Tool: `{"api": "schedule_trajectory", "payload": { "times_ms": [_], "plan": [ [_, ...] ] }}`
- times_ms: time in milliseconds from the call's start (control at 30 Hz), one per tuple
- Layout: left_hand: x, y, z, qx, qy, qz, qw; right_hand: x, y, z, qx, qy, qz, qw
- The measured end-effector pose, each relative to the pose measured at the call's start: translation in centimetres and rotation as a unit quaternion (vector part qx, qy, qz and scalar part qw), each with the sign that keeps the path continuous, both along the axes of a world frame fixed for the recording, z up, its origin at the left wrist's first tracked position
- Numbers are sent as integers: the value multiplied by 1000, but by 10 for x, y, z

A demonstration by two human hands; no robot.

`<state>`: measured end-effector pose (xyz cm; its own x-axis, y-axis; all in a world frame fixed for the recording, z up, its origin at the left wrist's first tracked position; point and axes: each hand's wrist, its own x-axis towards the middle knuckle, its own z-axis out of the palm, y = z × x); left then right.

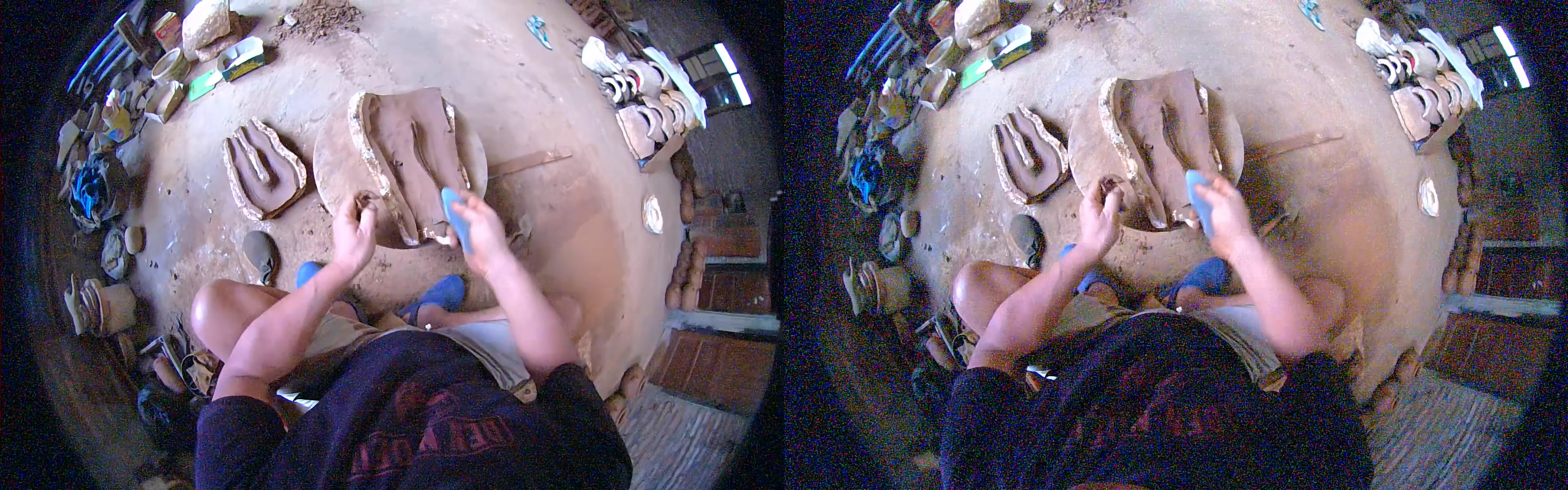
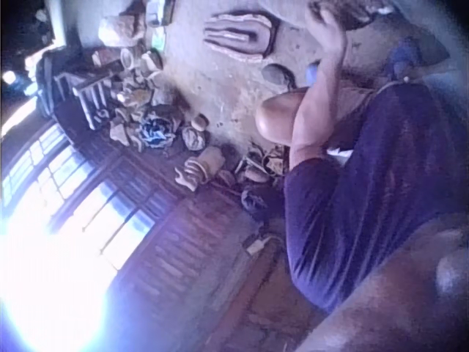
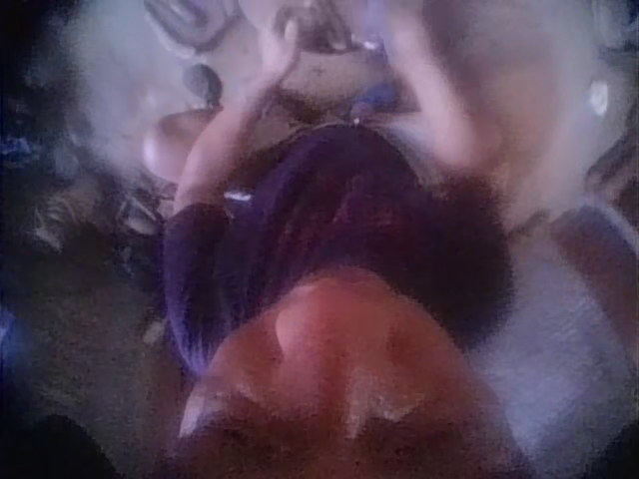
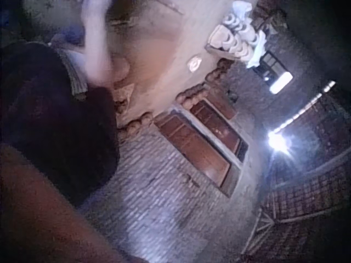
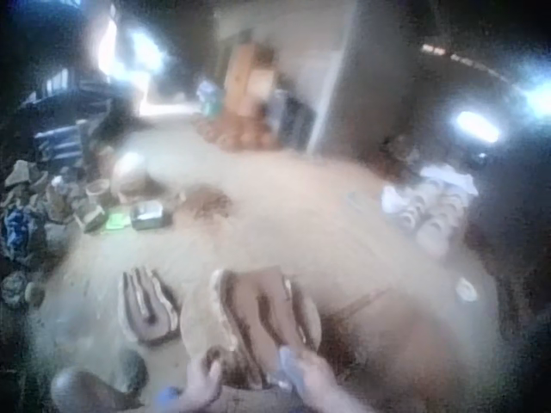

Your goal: The person lines a mold with clay and presses the clay into the mold by hand.

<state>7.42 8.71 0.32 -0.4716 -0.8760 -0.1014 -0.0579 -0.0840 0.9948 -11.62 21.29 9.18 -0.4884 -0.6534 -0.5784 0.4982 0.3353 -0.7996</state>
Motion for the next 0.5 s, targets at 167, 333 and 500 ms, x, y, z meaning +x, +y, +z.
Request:
{"api": "schedule_trajectory", "payload": {
  "times_ms": [167,333,500],
  "plan": [
    [-2,-26,-45,-102,-114,-2,988,-54,-53,-6,-22,19,23,999],
    [4,-45,-44,-69,-51,23,996,-77,-110,-34,-10,136,26,990],
    [-8,-45,-25,-33,13,42,999,-112,-140,-79,16,164,-51,985]
  ]
}}
